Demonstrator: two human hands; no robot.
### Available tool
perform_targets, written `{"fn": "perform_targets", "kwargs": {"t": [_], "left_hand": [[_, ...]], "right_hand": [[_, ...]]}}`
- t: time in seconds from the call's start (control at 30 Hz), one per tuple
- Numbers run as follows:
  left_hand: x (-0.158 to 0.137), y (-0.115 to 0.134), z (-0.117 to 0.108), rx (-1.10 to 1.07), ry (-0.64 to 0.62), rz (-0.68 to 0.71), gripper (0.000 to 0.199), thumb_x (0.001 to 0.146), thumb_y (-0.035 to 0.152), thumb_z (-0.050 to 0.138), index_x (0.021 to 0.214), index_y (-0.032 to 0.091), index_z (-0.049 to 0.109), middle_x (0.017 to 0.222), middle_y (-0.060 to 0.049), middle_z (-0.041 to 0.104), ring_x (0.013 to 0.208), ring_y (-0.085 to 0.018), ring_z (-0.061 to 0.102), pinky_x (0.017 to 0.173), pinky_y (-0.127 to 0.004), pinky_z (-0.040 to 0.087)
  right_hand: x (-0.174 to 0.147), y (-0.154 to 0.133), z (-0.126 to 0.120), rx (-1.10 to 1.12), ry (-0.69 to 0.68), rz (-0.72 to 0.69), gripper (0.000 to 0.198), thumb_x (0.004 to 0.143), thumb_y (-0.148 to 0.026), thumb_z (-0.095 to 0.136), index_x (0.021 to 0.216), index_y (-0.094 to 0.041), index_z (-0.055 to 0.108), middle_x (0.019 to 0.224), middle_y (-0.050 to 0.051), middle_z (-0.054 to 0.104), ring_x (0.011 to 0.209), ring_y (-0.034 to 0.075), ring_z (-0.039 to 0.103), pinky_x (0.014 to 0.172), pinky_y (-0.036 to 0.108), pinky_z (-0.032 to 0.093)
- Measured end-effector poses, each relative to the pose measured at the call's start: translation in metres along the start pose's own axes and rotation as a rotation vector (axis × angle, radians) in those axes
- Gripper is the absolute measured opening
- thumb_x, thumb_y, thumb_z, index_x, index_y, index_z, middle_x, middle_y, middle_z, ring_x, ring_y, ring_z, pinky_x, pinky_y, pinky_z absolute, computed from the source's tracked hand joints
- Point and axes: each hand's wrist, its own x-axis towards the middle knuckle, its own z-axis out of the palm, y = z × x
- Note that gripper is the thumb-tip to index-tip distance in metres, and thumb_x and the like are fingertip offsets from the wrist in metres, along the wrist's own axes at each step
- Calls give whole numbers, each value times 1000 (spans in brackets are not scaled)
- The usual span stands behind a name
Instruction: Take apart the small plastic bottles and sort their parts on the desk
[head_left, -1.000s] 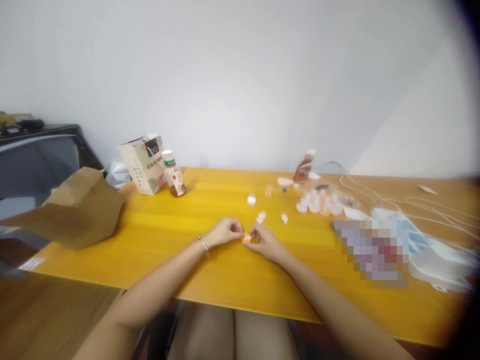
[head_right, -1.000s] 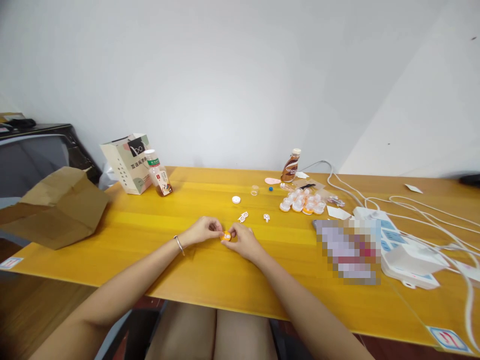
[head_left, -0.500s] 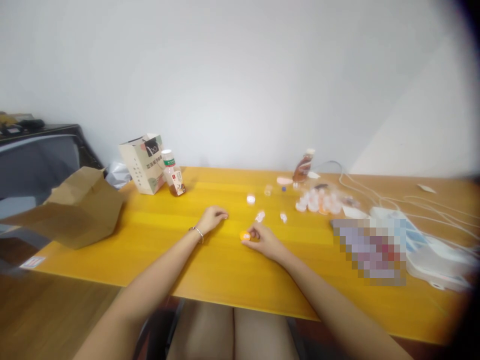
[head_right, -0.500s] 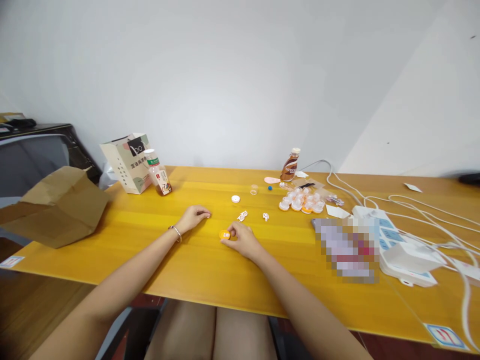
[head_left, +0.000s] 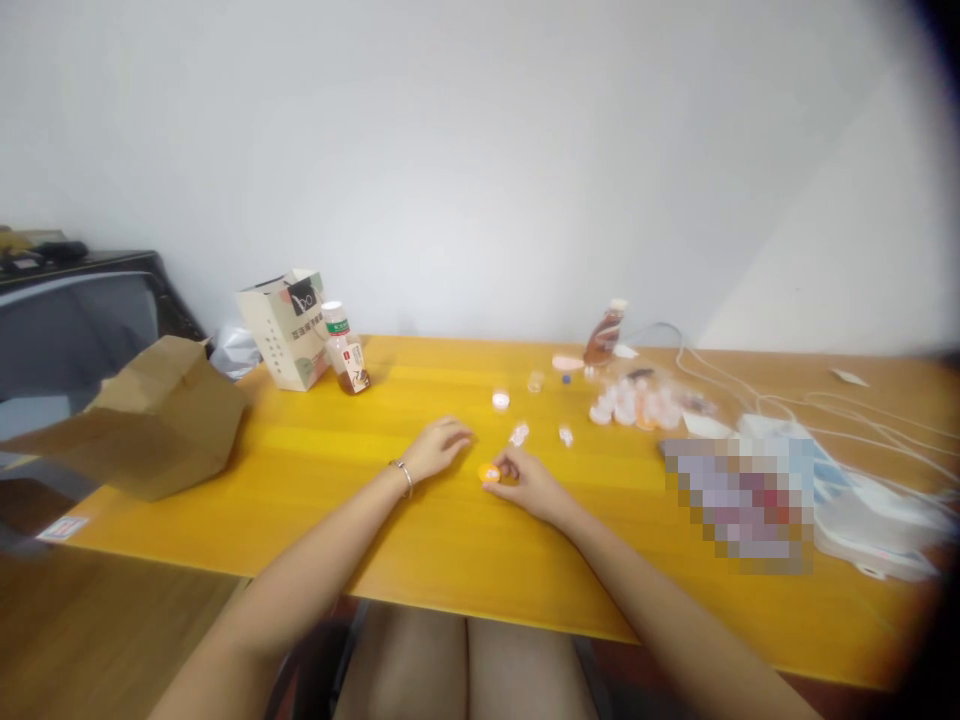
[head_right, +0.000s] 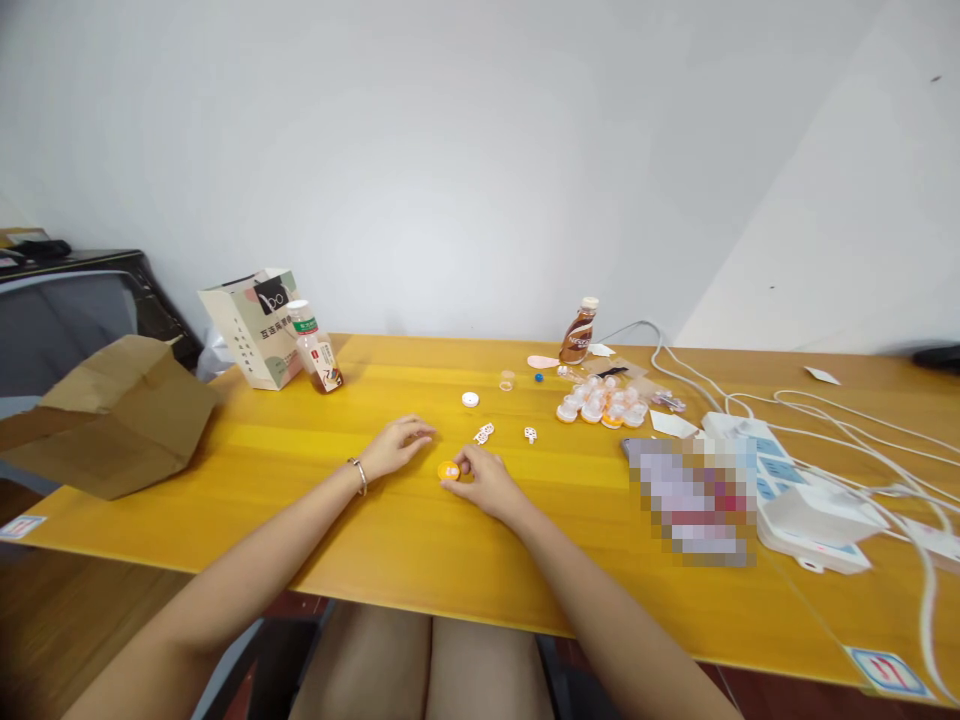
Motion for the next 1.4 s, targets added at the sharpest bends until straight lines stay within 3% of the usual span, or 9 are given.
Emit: {"fn": "perform_targets", "kwargs": {"t": [0.17,0.33,0.77,1.17,1.4], "left_hand": [[-3,23,0,-53,-161,176,20,86,28,49,97,18,63,91,-5,60,86,-14,55,82,-25,42],[-4,27,7,-83,-237,156,21,82,32,55,95,18,64,91,-5,59,85,-14,56,80,-24,42],[-1,30,17,41,-202,110,18,81,32,56,85,17,64,85,-3,59,81,-14,55,75,-23,41],[-1,34,19,254,-185,169,18,84,32,51,85,20,65,77,-3,57,75,-15,54,70,-24,37],[0,32,19,185,-201,158,19,83,30,50,87,21,67,77,-2,59,72,-13,55,65,-21,38]], "right_hand": [[1,2,1,20,1,-8,22,68,-36,64,76,-20,51,65,-4,50,58,11,45,56,23,37],[2,3,2,21,-2,-6,22,67,-36,64,75,-20,51,64,-4,50,59,12,45,55,23,37],[2,3,4,15,15,17,23,65,-34,66,72,-19,50,62,-5,48,57,11,44,54,23,36],[3,4,5,35,27,13,21,65,-33,66,69,-20,49,60,-5,48,57,11,45,53,22,37],[2,4,5,28,33,16,20,66,-34,64,72,-19,52,61,-4,49,57,11,45,52,22,37]]}}
